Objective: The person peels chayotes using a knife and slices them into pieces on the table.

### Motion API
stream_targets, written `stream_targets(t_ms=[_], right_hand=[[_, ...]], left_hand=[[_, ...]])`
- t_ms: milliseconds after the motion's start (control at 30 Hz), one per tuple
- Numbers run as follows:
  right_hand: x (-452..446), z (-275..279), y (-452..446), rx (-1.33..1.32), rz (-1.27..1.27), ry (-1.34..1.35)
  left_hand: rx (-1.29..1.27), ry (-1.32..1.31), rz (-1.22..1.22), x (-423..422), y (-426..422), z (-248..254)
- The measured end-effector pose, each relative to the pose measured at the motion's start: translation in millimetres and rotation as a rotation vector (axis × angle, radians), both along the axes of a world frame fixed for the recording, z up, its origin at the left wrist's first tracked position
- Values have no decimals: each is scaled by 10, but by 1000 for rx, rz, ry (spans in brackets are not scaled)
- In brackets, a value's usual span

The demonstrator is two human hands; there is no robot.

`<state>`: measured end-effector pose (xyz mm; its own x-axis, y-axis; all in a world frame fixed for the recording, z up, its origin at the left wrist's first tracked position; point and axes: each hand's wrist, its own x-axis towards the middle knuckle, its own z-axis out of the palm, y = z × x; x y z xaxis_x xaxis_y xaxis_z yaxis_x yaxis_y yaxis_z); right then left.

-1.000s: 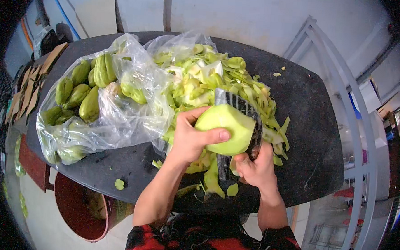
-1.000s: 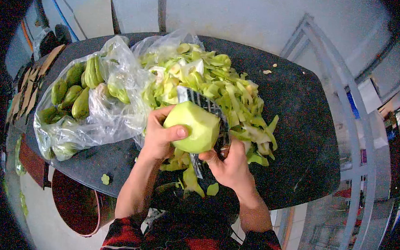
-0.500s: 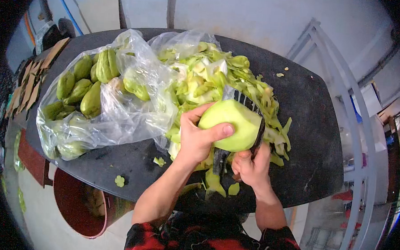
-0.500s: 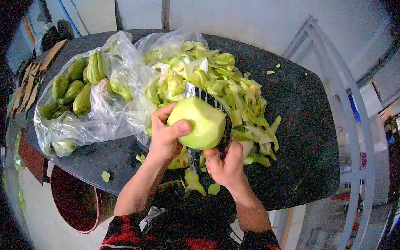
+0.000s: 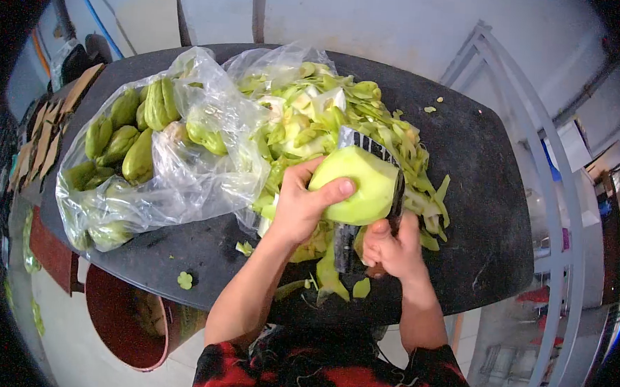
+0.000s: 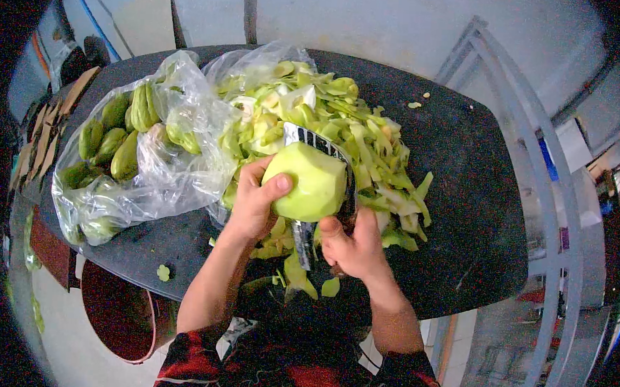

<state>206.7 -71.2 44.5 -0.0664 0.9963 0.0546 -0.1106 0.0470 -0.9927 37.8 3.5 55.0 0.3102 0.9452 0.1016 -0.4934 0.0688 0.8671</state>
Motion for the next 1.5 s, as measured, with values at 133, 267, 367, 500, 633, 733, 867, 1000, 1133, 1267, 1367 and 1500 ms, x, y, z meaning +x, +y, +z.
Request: stream_targets(t_ms=[133, 267, 367, 500, 633, 733, 867, 1000, 1133, 1267, 1367, 1500], right_hand=[[156, 94, 12, -88, 188, 43], [123, -24, 46, -123, 256, -23], [32, -25, 29, -13, 170, -27], [-1, -79, 26, -22, 152, 17], [67, 41, -15, -101, 183, -22], [164, 50, -62, -96, 204, -67], [244, 40, -51, -1, 245, -292], [130, -41, -69, -33, 141, -86], [200, 123, -58, -127, 225, -165], [64, -108, -59, -37, 163, -36], [118, -40, -58, -80, 143, -49], [121, 104, -53, -81, 197, -87]], left_hand=[[-23, 106, -228, -204, 30, 69], [-164, 16, -182, -153, 37, -169], [-45, -45, -256, -124, 46, -15], [-33, -76, -233, -112, 45, -8], [-47, -27, -246, -119, 18, 24], [-76, 83, -248, -182, -59, 153], [-115, 180, -62, -115, -128, 89], [-136, -100, -190, -53, -51, 39], [-151, 154, -71, -101, -102, -9], [-109, -31, -161, -70, -58, 24], [-117, -40, -199, -70, -47, 54], [-140, 126, -113, -52, -104, 32]])
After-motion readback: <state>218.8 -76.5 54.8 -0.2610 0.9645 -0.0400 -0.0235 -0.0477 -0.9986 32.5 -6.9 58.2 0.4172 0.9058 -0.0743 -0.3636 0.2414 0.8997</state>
